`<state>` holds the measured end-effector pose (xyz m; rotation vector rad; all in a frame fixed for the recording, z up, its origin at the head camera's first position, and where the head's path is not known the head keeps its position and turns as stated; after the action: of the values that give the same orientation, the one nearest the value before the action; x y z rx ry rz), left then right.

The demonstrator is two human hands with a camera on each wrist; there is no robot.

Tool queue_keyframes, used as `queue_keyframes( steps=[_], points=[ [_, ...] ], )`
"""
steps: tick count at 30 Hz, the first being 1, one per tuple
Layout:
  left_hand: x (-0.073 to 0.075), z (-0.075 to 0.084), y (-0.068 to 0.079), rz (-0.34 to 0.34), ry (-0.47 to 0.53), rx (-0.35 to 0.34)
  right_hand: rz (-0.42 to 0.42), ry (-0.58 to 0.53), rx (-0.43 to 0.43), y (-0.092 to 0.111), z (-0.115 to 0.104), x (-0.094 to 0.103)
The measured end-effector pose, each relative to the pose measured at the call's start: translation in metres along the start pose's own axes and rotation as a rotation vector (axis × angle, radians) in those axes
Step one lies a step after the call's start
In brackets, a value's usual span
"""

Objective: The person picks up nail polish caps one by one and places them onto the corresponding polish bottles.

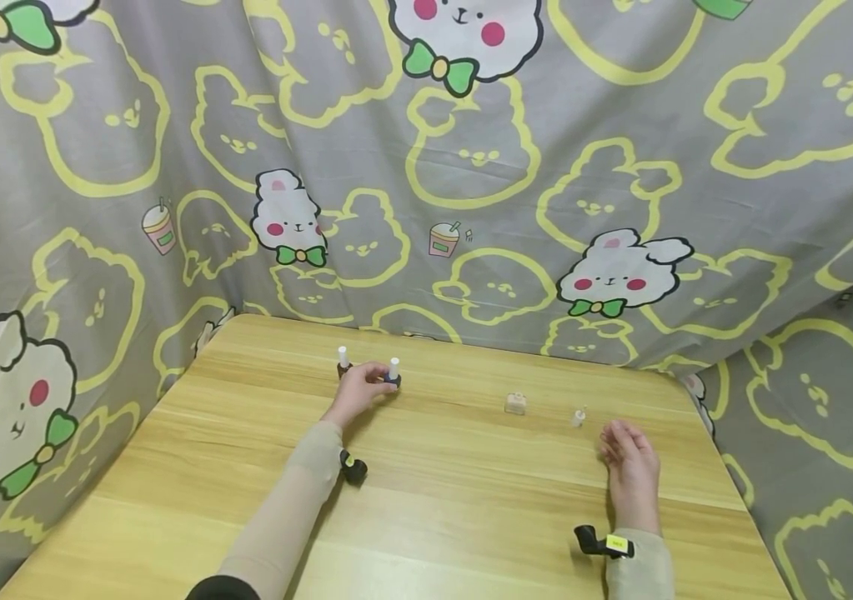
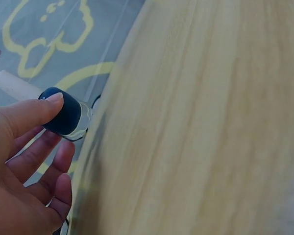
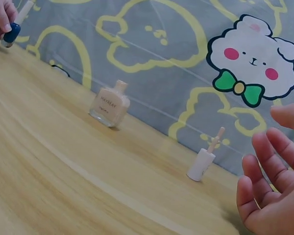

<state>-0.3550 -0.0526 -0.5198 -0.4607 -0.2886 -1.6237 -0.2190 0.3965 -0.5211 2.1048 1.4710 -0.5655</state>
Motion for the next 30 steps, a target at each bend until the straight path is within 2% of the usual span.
queue_keyframes(
  steps=[11, 16, 26, 30],
  points=[
    [-0.001, -0.002, -0.006, 0.008, 0.015, 0.008, 0.051, 0.026, 0.048, -0.01, 0.005, 0.004],
    [0.0, -0.003, -0.008, 0.009, 0.006, 0.0, 0.084, 0.038, 0.041, -0.015, 0.007, 0.006],
    [-0.001, -0.002, -0.008, 0.001, 0.014, -0.005, 0.064, 0.118, 0.056, -0.022, 0.01, 0.011],
    [-0.003, -0.002, -0.008, -0.011, 0.02, 0.009, 0.073, 0.189, 0.076, -0.023, 0.01, 0.012]
  ],
)
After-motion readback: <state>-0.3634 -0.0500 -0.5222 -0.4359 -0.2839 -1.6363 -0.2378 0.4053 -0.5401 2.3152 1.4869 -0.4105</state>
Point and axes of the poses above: each hand's wrist, its own y-axis away from the middle knuckle, its own x-axis out of the back of the hand, z = x × y, the point moved 6 cm from there along -y, towards the middle knuckle, and after that the axes turned 1 degree about -z, right-handed, at the moved point
